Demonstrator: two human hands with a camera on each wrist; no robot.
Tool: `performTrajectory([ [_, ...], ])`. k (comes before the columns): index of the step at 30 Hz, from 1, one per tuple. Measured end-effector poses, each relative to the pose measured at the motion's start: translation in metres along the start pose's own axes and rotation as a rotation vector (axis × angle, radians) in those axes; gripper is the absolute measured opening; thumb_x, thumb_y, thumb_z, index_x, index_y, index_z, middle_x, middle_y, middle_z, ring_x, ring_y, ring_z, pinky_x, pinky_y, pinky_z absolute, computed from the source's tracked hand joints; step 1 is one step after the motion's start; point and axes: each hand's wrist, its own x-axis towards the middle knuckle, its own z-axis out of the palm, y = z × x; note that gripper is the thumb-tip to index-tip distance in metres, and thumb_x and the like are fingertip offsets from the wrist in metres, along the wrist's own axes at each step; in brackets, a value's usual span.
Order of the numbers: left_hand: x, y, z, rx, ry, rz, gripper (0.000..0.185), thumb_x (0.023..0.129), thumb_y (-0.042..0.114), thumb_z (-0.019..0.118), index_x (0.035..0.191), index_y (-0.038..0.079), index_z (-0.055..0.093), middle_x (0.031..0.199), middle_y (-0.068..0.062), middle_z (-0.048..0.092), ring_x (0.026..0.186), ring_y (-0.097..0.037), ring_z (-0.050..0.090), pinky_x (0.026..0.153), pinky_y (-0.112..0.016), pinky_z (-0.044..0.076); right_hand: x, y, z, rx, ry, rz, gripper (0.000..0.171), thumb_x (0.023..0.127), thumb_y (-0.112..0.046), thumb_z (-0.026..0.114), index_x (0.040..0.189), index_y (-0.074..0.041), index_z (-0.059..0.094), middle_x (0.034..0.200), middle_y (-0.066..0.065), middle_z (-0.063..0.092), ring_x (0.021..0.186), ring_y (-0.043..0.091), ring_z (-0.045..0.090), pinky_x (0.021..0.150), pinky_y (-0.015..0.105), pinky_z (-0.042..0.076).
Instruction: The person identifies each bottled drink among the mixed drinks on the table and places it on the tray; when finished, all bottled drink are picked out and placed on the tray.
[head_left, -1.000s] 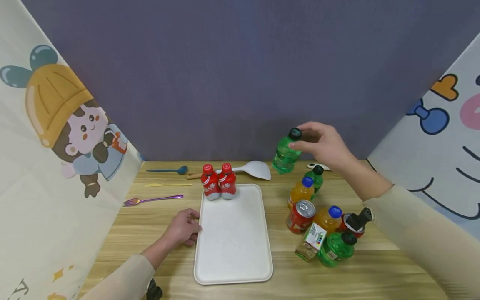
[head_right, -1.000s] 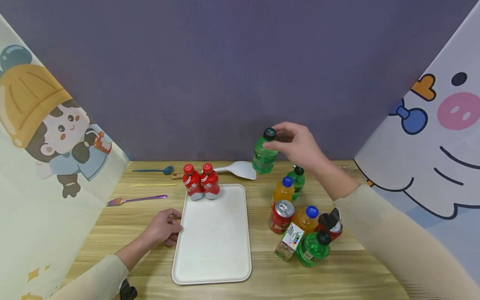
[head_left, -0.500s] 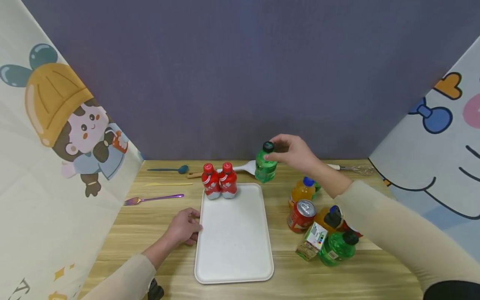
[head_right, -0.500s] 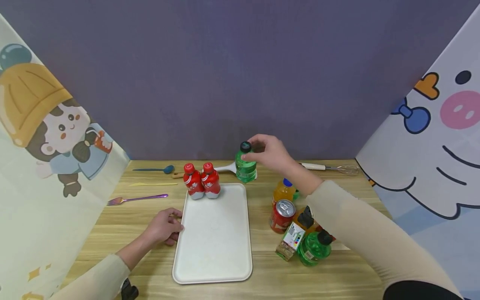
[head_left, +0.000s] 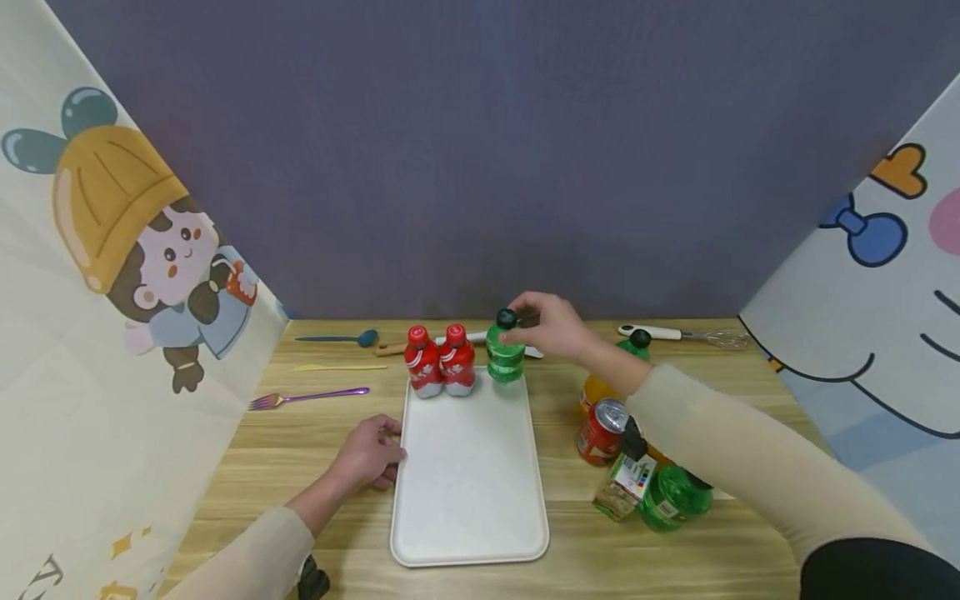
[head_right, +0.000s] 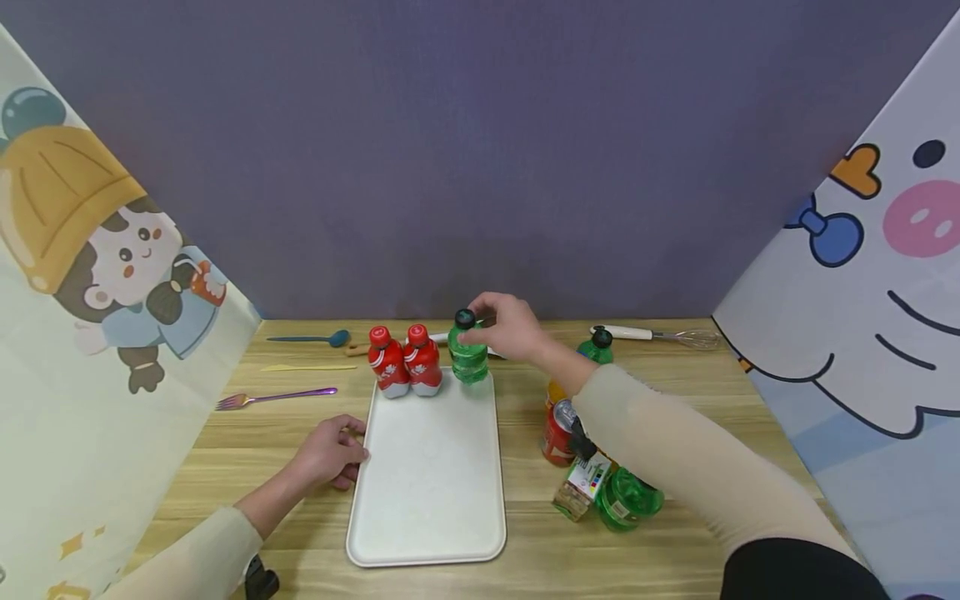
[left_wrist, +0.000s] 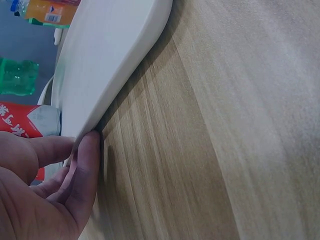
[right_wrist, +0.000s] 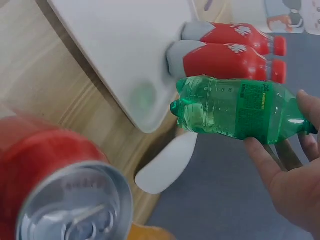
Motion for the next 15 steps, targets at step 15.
performTrajectory([
  [15,0.000,0.000,0.001,-0.003,0.008,0.012,0.039,0.091,-0.002,0.069,0.128,-0.001,0.057,0.089,-0.013,0.068,0.061,-0.022,0.069,0.051,-0.038,0.061,0.011,0.013,0.030,-0.005,-0.021,0.027,0.036,0.086,-0.022,0.085,0.113,-0.009,0.065,0.116,0.008,0.068,0.111,0.027,0.068,0.082,0.032,0.062],
])
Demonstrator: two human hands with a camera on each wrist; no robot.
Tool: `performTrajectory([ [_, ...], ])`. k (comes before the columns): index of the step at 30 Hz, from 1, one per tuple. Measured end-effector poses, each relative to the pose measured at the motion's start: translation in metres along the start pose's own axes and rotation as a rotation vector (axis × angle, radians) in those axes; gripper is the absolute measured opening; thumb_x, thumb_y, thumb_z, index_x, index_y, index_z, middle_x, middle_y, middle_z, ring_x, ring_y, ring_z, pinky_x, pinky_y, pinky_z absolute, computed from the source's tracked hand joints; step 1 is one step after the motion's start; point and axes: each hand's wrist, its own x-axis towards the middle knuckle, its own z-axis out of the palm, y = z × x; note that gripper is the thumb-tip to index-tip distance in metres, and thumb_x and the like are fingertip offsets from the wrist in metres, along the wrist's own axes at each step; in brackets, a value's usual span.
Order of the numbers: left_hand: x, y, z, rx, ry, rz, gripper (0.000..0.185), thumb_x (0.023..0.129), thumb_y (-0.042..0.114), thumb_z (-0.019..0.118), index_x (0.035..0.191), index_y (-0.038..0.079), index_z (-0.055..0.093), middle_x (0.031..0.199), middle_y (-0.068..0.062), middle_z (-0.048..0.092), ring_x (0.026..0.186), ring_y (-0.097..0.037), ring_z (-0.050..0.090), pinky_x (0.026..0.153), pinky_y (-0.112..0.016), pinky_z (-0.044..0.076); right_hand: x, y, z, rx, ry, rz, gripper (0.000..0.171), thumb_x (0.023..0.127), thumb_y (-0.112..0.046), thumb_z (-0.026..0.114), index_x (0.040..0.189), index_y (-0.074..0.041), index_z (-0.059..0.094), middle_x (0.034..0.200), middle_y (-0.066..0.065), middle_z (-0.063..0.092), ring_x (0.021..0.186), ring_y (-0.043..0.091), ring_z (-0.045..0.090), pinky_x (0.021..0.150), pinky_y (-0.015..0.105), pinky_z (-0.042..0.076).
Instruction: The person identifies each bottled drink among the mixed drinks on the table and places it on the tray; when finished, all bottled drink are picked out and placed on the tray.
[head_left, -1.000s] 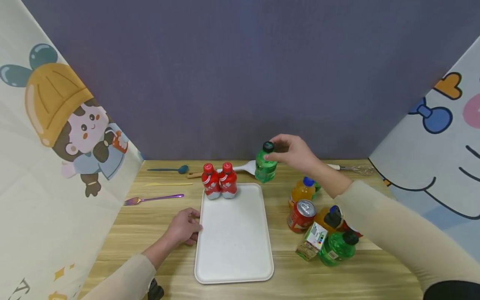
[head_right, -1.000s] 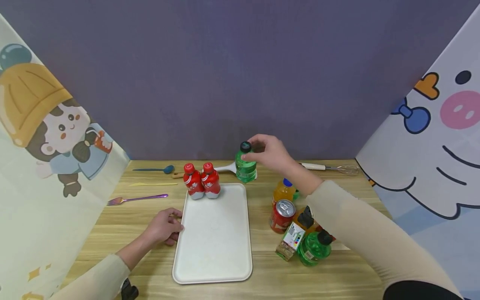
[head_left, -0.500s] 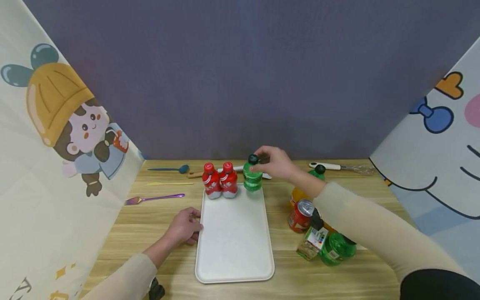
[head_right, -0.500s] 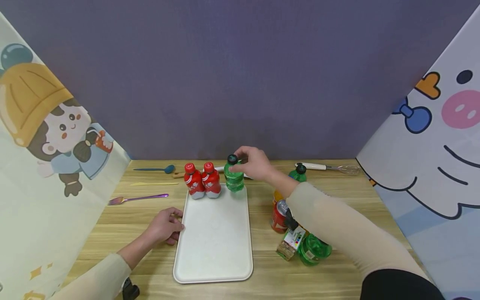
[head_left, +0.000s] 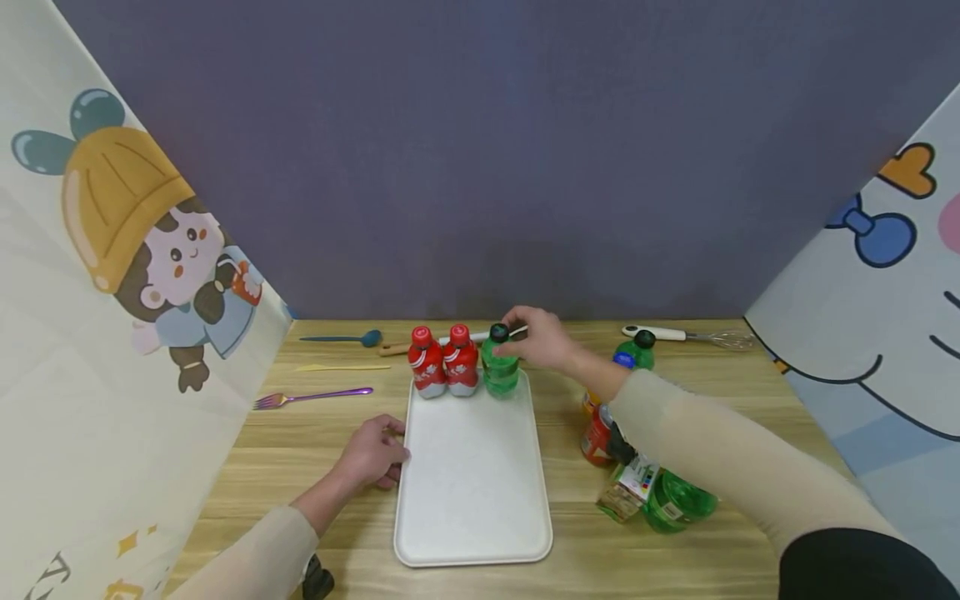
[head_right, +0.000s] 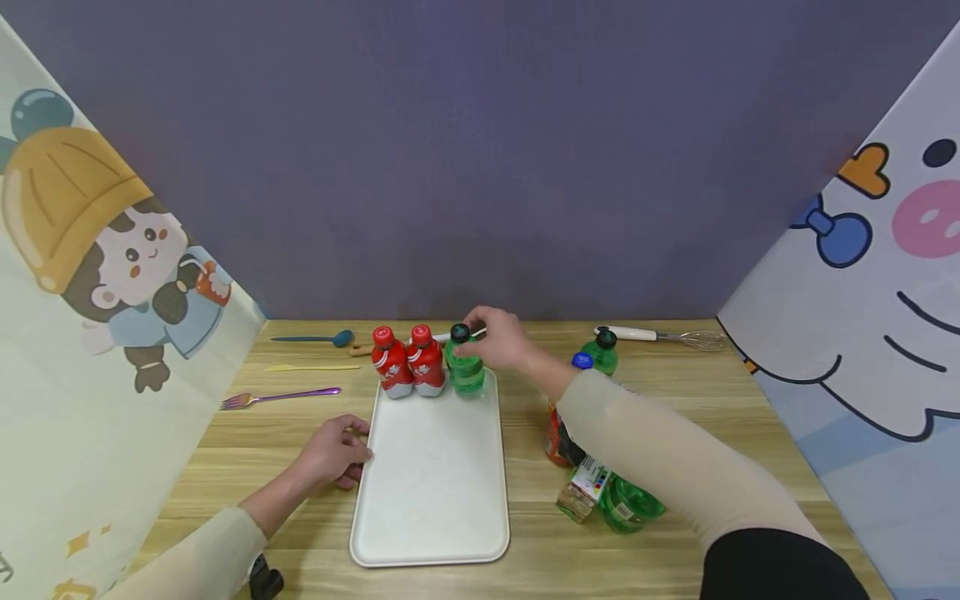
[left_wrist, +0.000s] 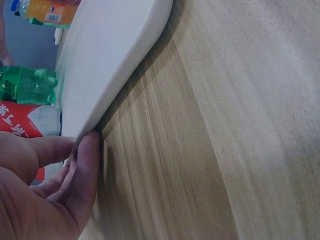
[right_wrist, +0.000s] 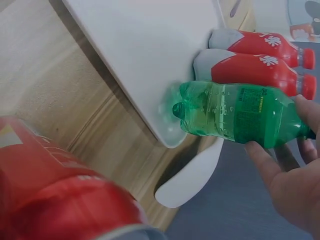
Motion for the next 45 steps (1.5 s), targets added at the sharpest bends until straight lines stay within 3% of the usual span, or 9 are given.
performTrajectory([
  [16,0.000,0.001,0.000,-0.004,-0.005,-0.007,0.038,0.092,-0.002,0.068,0.128,-0.002,0.056,0.089,-0.013,0.068,0.060,-0.022,0.069,0.052,-0.038,0.061,0.003,0.009,0.006,0.040,0.015,0.020,0.036,0.086,-0.019,0.084,0.112,-0.006,0.063,0.117,0.011,0.067,0.112,0.030,0.068,0.081,0.032,0.062],
  [28,-0.001,0.002,0.000,0.013,0.002,-0.003,0.037,0.092,-0.002,0.068,0.128,-0.002,0.056,0.089,-0.013,0.068,0.061,-0.021,0.069,0.051,-0.037,0.061,0.007,0.007,0.000,-0.046,-0.033,0.043,0.043,0.086,-0.025,0.083,0.121,-0.007,0.065,0.123,0.010,0.068,0.115,0.027,0.067,0.087,0.035,0.060],
  [36,-0.001,0.002,0.001,0.000,0.003,-0.004,0.037,0.092,-0.002,0.068,0.127,-0.001,0.056,0.089,-0.014,0.068,0.061,-0.022,0.069,0.051,-0.038,0.061,0.009,-0.003,-0.009,-0.184,-0.111,0.015,0.045,0.086,-0.028,0.084,0.120,-0.005,0.065,0.120,0.010,0.069,0.111,0.028,0.066,0.094,0.039,0.057],
  [45,-0.001,0.000,0.000,-0.002,0.010,0.001,0.038,0.091,-0.002,0.068,0.128,-0.002,0.057,0.089,-0.013,0.069,0.061,-0.022,0.069,0.052,-0.037,0.061,0.003,-0.014,-0.025,-0.202,-0.205,0.017,0.056,0.090,-0.029,0.080,0.135,-0.003,0.060,0.136,0.014,0.064,0.124,0.034,0.062,0.099,0.042,0.058],
])
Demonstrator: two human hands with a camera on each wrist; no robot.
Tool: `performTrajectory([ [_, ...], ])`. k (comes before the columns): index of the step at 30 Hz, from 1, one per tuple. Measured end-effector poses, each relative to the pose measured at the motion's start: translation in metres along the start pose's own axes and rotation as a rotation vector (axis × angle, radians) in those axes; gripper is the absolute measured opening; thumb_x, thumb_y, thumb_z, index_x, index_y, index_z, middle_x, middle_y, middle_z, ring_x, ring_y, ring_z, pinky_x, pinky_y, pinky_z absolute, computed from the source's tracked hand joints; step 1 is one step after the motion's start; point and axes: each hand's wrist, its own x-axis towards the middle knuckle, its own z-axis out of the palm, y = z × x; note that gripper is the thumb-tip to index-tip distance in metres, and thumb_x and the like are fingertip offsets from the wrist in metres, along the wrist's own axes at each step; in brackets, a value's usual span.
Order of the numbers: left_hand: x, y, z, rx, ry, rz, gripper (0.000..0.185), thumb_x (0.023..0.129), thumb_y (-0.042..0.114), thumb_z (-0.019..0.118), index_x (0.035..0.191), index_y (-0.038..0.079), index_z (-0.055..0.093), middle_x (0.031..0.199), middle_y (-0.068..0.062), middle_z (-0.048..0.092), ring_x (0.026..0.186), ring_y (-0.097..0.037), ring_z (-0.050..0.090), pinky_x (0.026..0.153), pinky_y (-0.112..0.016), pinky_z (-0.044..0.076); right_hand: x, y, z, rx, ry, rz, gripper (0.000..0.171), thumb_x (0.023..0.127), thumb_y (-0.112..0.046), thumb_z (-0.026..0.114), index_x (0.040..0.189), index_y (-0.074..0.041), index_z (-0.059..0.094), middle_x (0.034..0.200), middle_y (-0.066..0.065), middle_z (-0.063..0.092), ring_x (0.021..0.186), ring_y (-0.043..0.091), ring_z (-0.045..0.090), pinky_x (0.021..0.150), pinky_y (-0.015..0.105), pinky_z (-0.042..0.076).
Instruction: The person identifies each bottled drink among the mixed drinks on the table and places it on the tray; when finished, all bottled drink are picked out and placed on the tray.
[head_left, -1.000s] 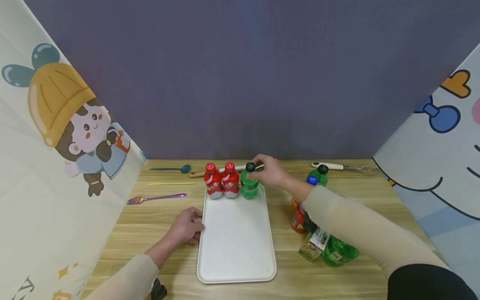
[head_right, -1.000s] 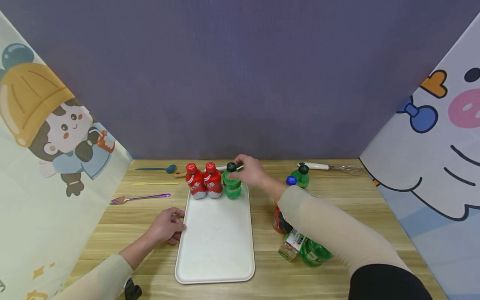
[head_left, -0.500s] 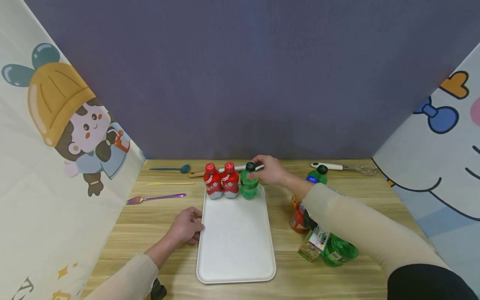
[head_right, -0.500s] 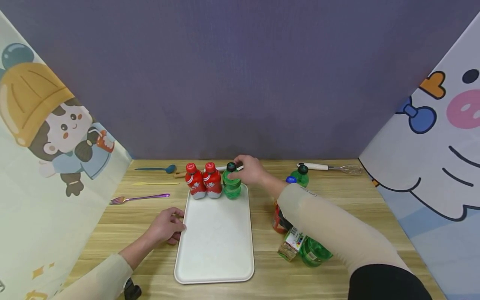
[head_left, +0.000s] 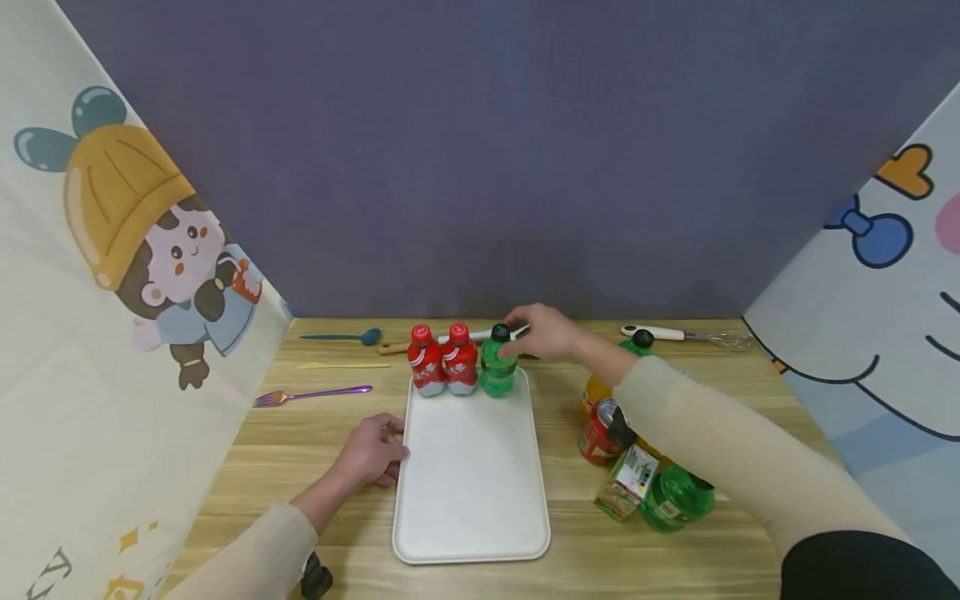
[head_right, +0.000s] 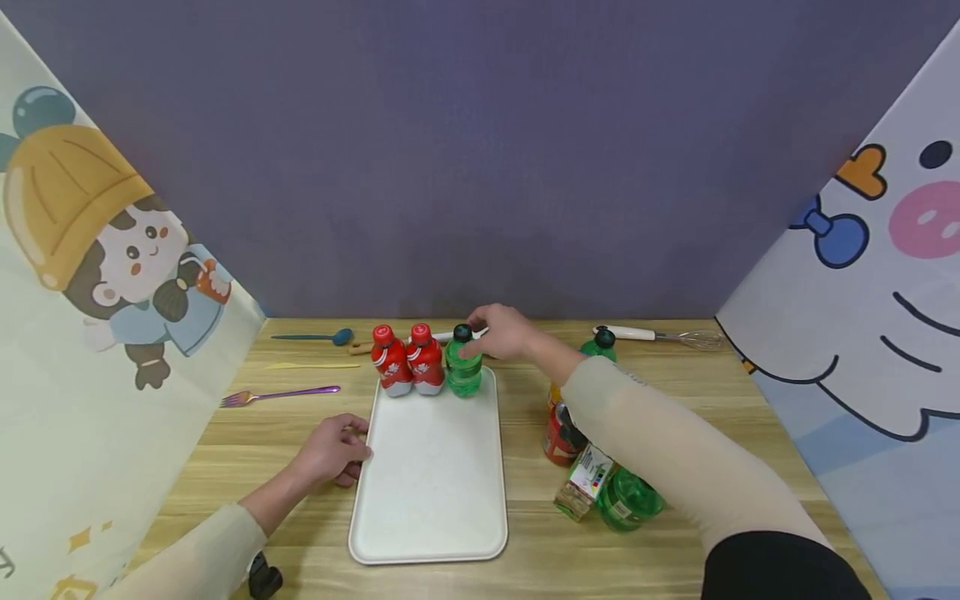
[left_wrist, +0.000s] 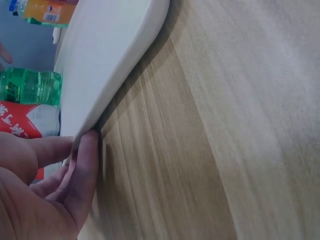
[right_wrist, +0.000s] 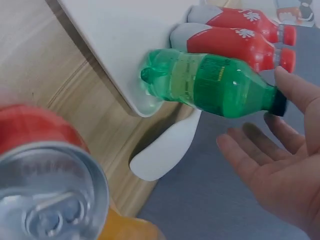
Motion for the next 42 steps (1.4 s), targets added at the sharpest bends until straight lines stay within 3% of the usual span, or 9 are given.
performTrajectory([
  [8,-0.001,0.000,-0.003,-0.011,-0.004,-0.014,0.040,0.090,-0.002,0.070,0.129,-0.002,0.058,0.089,-0.014,0.069,0.062,-0.024,0.070,0.054,-0.039,0.062,-0.013,-0.010,-0.016,0.017,0.014,-0.036,0.055,0.091,-0.030,0.078,0.138,-0.008,0.058,0.142,0.013,0.060,0.130,0.033,0.059,0.106,0.046,0.054],
  [20,0.000,0.001,-0.004,-0.013,-0.013,-0.005,0.042,0.090,-0.003,0.070,0.130,-0.003,0.058,0.089,-0.015,0.069,0.064,-0.023,0.069,0.054,-0.037,0.062,-0.054,-0.024,-0.053,0.055,0.073,-0.110,0.054,0.092,-0.031,0.079,0.138,-0.012,0.058,0.141,0.006,0.060,0.132,0.030,0.058,0.107,0.047,0.053],
  [30,0.000,-0.005,-0.005,-0.029,-0.003,-0.006,0.042,0.089,-0.003,0.070,0.130,-0.003,0.058,0.088,-0.014,0.070,0.064,-0.022,0.069,0.053,-0.037,0.062,-0.087,-0.005,-0.083,0.034,0.168,-0.071,0.055,0.093,-0.033,0.077,0.140,-0.011,0.057,0.144,0.010,0.057,0.135,0.034,0.054,0.109,0.054,0.050],
  [42,0.000,-0.002,-0.003,-0.026,-0.016,-0.006,0.041,0.090,-0.003,0.070,0.129,-0.002,0.058,0.090,-0.014,0.069,0.064,-0.023,0.069,0.053,-0.038,0.062,-0.150,0.034,-0.101,0.027,0.257,0.005,0.056,0.096,-0.037,0.073,0.142,-0.012,0.054,0.145,0.013,0.057,0.134,0.038,0.055,0.103,0.060,0.051],
])
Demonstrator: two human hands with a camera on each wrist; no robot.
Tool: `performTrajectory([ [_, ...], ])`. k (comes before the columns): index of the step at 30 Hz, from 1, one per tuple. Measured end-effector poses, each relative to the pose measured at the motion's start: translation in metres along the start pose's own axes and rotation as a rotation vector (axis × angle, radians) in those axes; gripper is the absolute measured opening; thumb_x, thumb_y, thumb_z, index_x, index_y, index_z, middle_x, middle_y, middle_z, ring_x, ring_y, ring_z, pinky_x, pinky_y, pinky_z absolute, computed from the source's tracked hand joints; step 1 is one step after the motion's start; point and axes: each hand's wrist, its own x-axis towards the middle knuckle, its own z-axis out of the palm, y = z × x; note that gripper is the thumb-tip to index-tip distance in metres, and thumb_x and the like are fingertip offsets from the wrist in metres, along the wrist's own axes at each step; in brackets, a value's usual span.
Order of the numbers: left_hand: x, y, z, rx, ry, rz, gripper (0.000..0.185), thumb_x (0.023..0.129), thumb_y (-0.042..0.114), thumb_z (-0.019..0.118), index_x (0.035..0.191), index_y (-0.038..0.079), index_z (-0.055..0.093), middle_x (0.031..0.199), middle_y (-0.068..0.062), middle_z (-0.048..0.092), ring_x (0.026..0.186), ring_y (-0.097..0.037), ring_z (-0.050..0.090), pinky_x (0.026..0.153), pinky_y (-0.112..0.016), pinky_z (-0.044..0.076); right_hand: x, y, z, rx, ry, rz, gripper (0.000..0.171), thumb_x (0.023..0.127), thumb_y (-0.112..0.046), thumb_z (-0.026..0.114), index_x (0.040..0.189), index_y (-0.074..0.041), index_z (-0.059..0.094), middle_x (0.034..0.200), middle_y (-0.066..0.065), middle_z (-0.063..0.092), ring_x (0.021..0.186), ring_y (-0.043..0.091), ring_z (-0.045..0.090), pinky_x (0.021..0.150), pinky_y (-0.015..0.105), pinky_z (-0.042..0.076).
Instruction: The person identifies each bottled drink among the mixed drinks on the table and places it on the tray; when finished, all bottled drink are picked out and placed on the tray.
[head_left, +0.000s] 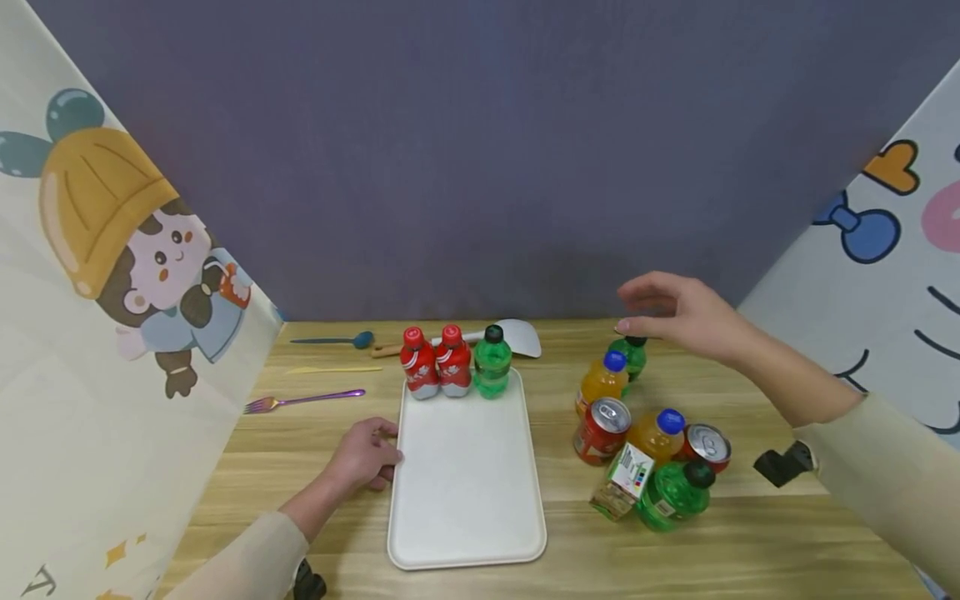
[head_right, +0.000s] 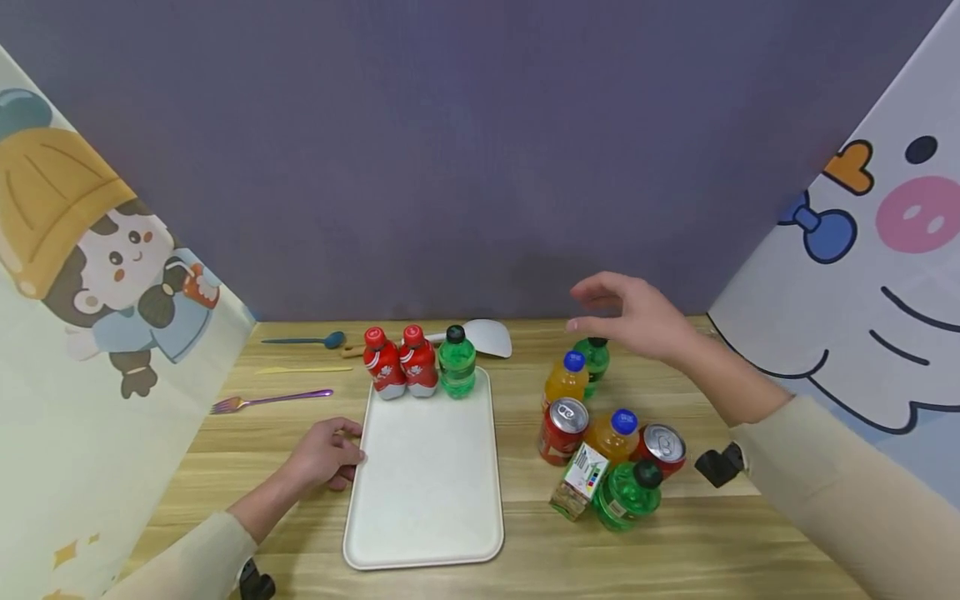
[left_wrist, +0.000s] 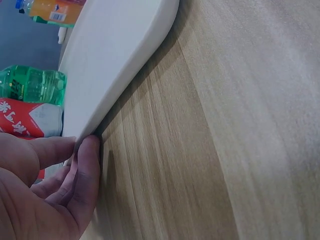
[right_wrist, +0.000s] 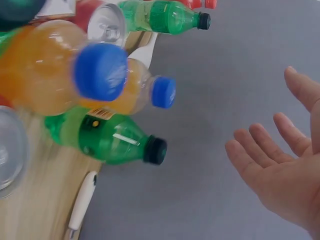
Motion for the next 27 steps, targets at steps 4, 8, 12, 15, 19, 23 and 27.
performTrajectory([
  [4,0.000,0.001,-0.001,0.004,-0.001,0.004,0.040,0.090,-0.003,0.069,0.128,-0.003,0.058,0.089,-0.014,0.069,0.064,-0.023,0.069,0.053,-0.038,0.061,-0.020,0.009,-0.004,-0.009,0.017,0.007,0.054,0.098,-0.036,0.071,0.142,-0.011,0.054,0.144,0.015,0.058,0.132,0.039,0.056,0.101,0.048,0.055],
  [8,0.000,0.002,-0.001,0.009,-0.002,-0.002,0.040,0.090,-0.002,0.069,0.128,-0.002,0.058,0.089,-0.014,0.069,0.064,-0.022,0.069,0.053,-0.038,0.061,-0.039,0.018,-0.006,-0.009,0.045,0.017,0.050,0.098,-0.032,0.072,0.140,-0.011,0.055,0.140,0.014,0.060,0.127,0.030,0.060,0.091,0.017,0.054],
  [12,0.000,0.002,-0.001,0.020,-0.005,-0.010,0.041,0.091,-0.001,0.070,0.130,-0.001,0.058,0.089,-0.013,0.069,0.064,-0.022,0.069,0.054,-0.037,0.061,-0.058,0.026,-0.005,-0.015,0.072,0.010,0.046,0.097,-0.027,0.072,0.137,-0.011,0.057,0.136,0.012,0.061,0.117,0.004,0.060,0.085,0.007,0.050],
  [15,0.000,0.002,-0.001,0.016,-0.009,-0.011,0.041,0.090,-0.002,0.069,0.130,-0.001,0.058,0.088,-0.013,0.069,0.064,-0.022,0.068,0.053,-0.037,0.061,-0.072,0.032,-0.003,-0.020,0.089,0.015,0.043,0.097,-0.027,0.072,0.135,-0.012,0.058,0.134,0.011,0.062,0.111,-0.010,0.055,0.084,0.008,0.051],
  [19,0.001,0.002,0.000,0.000,-0.013,-0.013,0.040,0.090,-0.004,0.069,0.128,-0.001,0.057,0.087,-0.014,0.069,0.064,-0.023,0.068,0.053,-0.037,0.061,-0.089,0.043,0.001,-0.004,0.103,0.053,0.040,0.098,-0.027,0.072,0.133,-0.012,0.059,0.132,0.010,0.061,0.108,-0.011,0.055,0.081,0.013,0.055],
  [23,0.001,0.002,0.000,-0.006,-0.013,-0.010,0.040,0.090,-0.004,0.068,0.128,-0.002,0.057,0.088,-0.014,0.069,0.064,-0.023,0.068,0.053,-0.038,0.062,-0.106,0.056,0.006,-0.009,0.115,0.100,0.038,0.098,-0.030,0.071,0.130,-0.014,0.059,0.129,0.001,0.061,0.105,-0.013,0.056,0.079,0.017,0.058],
  [27,0.002,0.001,-0.001,0.000,-0.017,-0.012,0.041,0.090,-0.004,0.069,0.129,-0.002,0.057,0.089,-0.014,0.070,0.064,-0.023,0.069,0.054,-0.038,0.062,-0.121,0.068,0.010,-0.017,0.119,0.138,0.037,0.098,-0.031,0.071,0.129,-0.015,0.060,0.126,-0.008,0.060,0.105,-0.015,0.056,0.078,0.018,0.058],
])
